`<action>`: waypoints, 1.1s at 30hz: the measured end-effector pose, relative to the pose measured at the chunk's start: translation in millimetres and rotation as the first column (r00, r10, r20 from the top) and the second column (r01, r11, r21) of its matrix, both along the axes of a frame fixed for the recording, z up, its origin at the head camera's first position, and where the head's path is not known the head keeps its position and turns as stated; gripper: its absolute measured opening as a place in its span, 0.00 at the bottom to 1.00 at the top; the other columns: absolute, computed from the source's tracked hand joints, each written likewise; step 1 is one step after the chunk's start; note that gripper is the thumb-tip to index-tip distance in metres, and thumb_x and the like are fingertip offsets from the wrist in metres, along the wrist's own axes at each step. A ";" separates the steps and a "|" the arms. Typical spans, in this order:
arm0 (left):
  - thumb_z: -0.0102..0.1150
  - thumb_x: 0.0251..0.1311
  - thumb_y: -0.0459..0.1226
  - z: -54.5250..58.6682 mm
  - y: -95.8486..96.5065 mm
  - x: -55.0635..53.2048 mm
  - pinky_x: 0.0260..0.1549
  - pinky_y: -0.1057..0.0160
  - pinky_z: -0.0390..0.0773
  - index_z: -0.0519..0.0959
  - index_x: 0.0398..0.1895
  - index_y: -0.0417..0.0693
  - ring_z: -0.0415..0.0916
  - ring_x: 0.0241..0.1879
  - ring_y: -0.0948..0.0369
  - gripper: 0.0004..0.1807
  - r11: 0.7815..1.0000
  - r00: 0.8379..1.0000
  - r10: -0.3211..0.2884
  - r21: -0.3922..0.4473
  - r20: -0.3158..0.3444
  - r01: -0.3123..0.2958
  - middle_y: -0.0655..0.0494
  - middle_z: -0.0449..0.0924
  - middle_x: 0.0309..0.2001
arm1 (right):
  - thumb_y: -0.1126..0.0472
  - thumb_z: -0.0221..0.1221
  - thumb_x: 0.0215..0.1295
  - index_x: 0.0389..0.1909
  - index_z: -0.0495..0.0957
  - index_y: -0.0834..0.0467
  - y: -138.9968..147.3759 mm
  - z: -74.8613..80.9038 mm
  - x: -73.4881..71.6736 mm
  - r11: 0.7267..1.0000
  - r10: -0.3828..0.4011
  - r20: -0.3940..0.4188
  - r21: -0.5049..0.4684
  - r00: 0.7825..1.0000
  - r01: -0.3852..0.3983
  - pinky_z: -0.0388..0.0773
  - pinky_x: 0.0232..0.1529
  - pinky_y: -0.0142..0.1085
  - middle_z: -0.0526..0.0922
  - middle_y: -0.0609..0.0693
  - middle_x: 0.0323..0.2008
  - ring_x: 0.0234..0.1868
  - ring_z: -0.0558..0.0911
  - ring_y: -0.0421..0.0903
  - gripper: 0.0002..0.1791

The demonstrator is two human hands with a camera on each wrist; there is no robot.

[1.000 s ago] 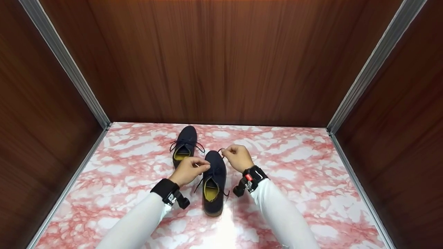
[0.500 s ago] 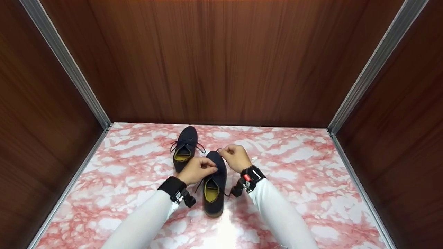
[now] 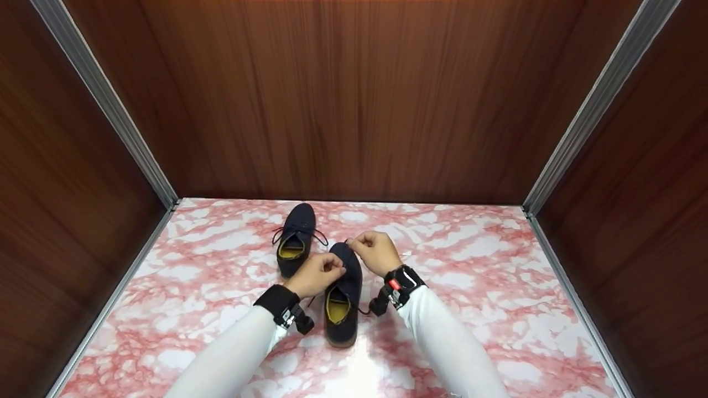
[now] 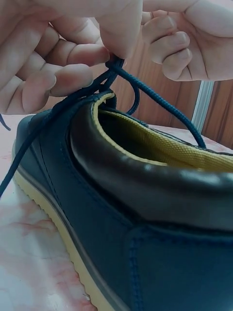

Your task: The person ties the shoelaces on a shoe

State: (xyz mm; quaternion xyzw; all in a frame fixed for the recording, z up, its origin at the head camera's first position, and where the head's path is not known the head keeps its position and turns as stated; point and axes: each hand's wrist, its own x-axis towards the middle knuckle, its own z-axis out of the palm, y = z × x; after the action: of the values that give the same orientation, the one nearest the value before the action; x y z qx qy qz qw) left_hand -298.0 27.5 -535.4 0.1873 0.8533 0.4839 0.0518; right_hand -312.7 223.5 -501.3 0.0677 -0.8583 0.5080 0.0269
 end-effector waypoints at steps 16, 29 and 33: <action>0.59 0.70 0.35 -7.5 -10.8 2.2 0.27 0.71 0.72 0.76 0.34 0.40 0.72 0.25 0.67 0.07 0.989 0.995 0.011 0.143 0.100 -0.026 0.63 0.72 0.25 | 0.57 0.65 0.72 0.33 0.86 0.60 25.7 -14.6 20.1 0.999 -0.001 -0.056 0.043 0.998 0.004 0.70 0.30 0.29 0.78 0.41 0.21 0.25 0.73 0.34 0.10; 0.58 0.62 0.30 -9.7 -17.7 3.6 0.25 0.72 0.75 0.75 0.32 0.45 0.78 0.24 0.65 0.03 0.967 0.987 0.020 0.248 0.157 -0.059 0.43 0.88 0.30 | 0.54 0.76 0.58 0.29 0.85 0.50 -3.4 -57.3 53.9 0.953 0.257 -0.143 0.205 0.956 -0.225 0.74 0.28 0.27 0.80 0.45 0.28 0.27 0.76 0.37 0.09; 0.58 0.61 0.30 -11.9 -17.8 3.4 0.24 0.72 0.76 0.72 0.28 0.51 0.79 0.24 0.63 0.08 0.965 0.987 0.029 0.253 0.156 -0.068 0.50 0.84 0.25 | 0.57 0.75 0.59 0.28 0.84 0.50 -7.0 -62.7 55.9 0.947 0.261 -0.188 0.238 0.947 -0.214 0.73 0.33 0.27 0.80 0.45 0.31 0.31 0.76 0.38 0.09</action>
State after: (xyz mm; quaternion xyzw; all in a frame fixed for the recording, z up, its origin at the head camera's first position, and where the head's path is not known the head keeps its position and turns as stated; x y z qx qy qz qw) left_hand -294.6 9.7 -547.3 0.1343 0.7813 0.6044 0.0793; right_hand -256.8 216.5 -564.0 0.2286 -0.8854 0.4015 0.0510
